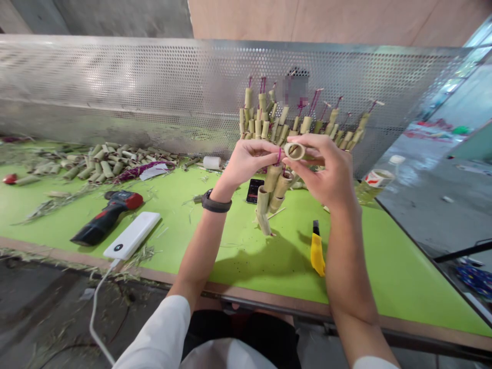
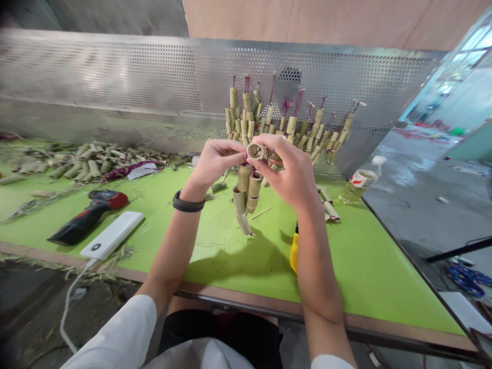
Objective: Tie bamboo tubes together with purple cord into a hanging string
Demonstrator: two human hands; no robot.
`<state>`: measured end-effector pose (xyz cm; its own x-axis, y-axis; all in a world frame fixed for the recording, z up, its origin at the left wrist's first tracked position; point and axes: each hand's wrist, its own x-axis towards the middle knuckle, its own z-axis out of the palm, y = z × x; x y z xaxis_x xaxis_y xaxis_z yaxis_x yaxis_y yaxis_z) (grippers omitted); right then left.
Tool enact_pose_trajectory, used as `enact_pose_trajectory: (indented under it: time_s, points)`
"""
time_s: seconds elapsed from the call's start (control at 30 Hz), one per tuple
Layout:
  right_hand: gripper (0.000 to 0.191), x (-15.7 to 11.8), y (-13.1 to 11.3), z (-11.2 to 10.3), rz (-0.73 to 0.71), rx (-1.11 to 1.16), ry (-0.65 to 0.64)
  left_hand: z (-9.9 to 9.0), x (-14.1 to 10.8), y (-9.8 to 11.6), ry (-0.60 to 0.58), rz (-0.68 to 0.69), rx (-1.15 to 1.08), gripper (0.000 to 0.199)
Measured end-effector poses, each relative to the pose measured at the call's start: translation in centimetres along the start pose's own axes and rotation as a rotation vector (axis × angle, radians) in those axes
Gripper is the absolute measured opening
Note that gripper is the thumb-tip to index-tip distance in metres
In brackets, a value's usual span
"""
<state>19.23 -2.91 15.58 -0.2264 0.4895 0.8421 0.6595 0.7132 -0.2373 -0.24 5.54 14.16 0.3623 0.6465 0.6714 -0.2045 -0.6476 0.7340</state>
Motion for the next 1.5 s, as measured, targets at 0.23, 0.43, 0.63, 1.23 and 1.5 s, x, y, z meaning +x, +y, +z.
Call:
enact_pose_trajectory:
  time_s: [0.23, 0.43, 0.63, 1.23, 1.5]
  points:
    - [0.040, 0.2, -0.4, -0.1, 0.011, 0.008, -0.004, 0.0, 0.0, 0.2, -0.004, 0.002, 0.007, 0.025]
    - [0.041, 0.1, -0.1, 0.0, -0.024, 0.020, 0.009, 0.0, 0.0, 0.3, -0.009, 0.002, 0.011, 0.027]
    - [0.040, 0.1, -0.1, 0.0, 0.007, 0.011, 0.004, 0.1, 0.0, 0.2, -0.009, -0.007, 0.010, 0.024]
    - [0.032, 0.1, 4.7, -1.4, 0.207, -0.137, 0.278, 0.3, 0.3, 0.8, 0.125, -0.153, -0.273, 0.036]
    - [0.030, -0.9, 7.8, -1.8, 0.523, -0.245, -0.008, -1.4, 0.2, 1.7, 0.227, -0.357, -0.647, 0.014]
